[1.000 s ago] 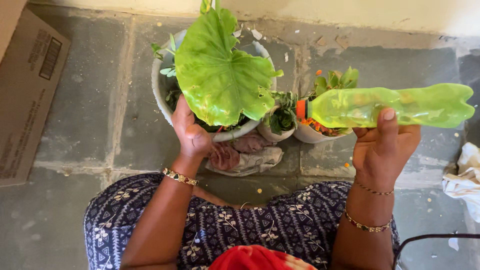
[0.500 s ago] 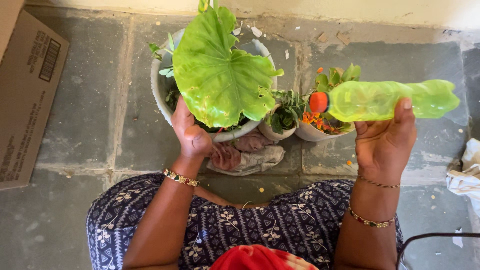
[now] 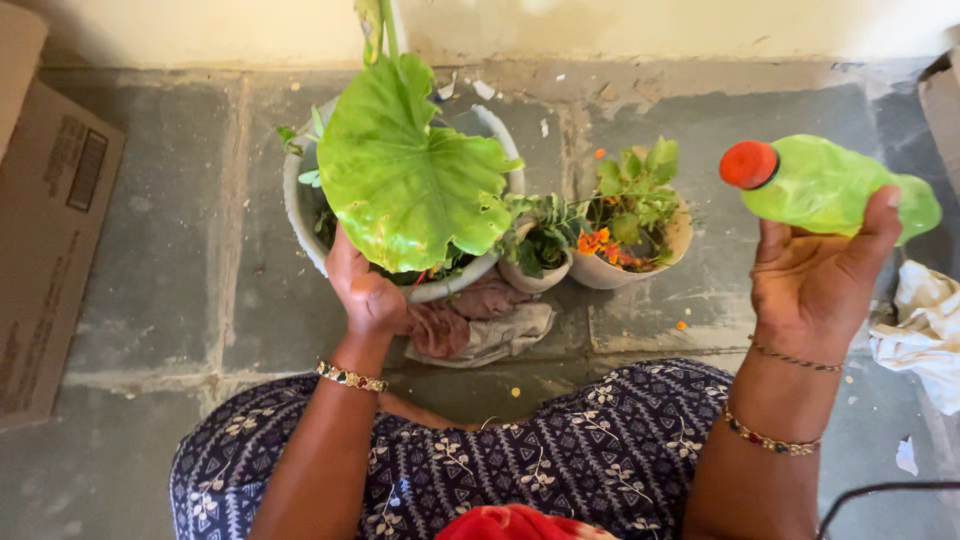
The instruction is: The person sits on the floor and waters several potted plants using a green plastic bottle. They pour water into the soil of each pot, moving from one plant to the next.
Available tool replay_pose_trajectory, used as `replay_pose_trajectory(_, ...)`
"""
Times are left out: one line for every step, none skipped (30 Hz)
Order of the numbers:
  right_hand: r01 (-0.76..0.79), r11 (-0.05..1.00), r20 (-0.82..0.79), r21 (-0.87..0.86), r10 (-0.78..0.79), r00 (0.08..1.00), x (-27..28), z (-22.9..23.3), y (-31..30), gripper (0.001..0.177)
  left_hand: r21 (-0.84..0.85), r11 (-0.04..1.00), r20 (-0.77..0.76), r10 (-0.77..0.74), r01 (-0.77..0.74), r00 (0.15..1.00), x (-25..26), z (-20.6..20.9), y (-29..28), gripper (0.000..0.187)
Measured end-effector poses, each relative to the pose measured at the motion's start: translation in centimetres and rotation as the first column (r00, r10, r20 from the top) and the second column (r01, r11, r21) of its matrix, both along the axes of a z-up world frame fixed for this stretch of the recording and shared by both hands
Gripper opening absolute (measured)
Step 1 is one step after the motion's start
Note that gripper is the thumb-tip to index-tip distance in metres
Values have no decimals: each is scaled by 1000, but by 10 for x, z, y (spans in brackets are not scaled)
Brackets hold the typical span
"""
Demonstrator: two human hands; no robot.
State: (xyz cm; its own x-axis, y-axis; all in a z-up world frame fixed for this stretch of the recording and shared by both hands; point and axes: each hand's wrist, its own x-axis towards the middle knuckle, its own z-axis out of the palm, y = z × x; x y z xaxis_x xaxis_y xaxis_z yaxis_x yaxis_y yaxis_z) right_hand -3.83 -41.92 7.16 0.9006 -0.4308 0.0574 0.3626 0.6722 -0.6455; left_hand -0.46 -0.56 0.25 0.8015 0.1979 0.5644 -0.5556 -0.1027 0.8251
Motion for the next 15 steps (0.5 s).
replay_pose_trajectory(19,999,7,-26,-18,1000,-1,3,-3,58,20,1000,1,15,-15,1000,0,0,0,119)
replay_pose_trajectory(38,998,15,-51,-37,999,-2,6,-7,59,41,999,2,29,-29,1000,0,0,1,119)
replay_pose_trajectory(58,995,24,-77,-56,998,-3,8,-9,59,60,997,5,43,-43,999,0,0,2,119)
replay_pose_trajectory(74,993,33,-91,-71,997,-5,8,-11,59,71,996,11,49,-50,999,0,-1,2,119)
replay_pose_trajectory(88,991,43,-105,-84,996,-5,8,-13,59,82,995,18,56,-58,998,0,-1,2,118)
replay_pose_trajectory(103,988,52,-119,-97,994,-6,7,-14,59,93,993,25,64,-66,998,1,-1,2,118)
replay_pose_trajectory(121,982,49,-142,-115,992,-6,5,-15,58,89,994,26,55,-57,998,1,-1,3,118)
replay_pose_trajectory(138,976,47,-166,-132,990,-5,1,-15,58,85,995,27,46,-48,999,1,-1,3,117)
replay_pose_trajectory(154,970,42,-190,-149,988,-5,-3,-16,57,81,996,25,38,-40,999,1,-2,3,117)
replay_pose_trajectory(177,964,14,-199,-177,984,-5,-8,-16,56,74,997,34,31,-33,999,0,-2,2,116)
replay_pose_trajectory(195,958,-11,-208,-202,979,-4,-13,-15,55,68,997,45,27,-30,999,1,-3,1,116)
replay_pose_trajectory(214,953,-35,-217,-226,973,-1,-18,-15,54,63,998,57,23,-27,998,1,-3,1,116)
replay_pose_trajectory(216,956,-45,-199,-229,972,2,-23,-15,54,79,996,53,35,-39,998,0,-4,1,114)
replay_pose_trajectory(219,959,-54,-182,-232,971,5,-28,-15,54,96,994,50,46,-51,998,-1,-4,2,112)
replay_pose_trajectory(222,961,-61,-165,-235,970,8,-31,-16,54,112,992,49,57,-62,997,0,-5,2,111)
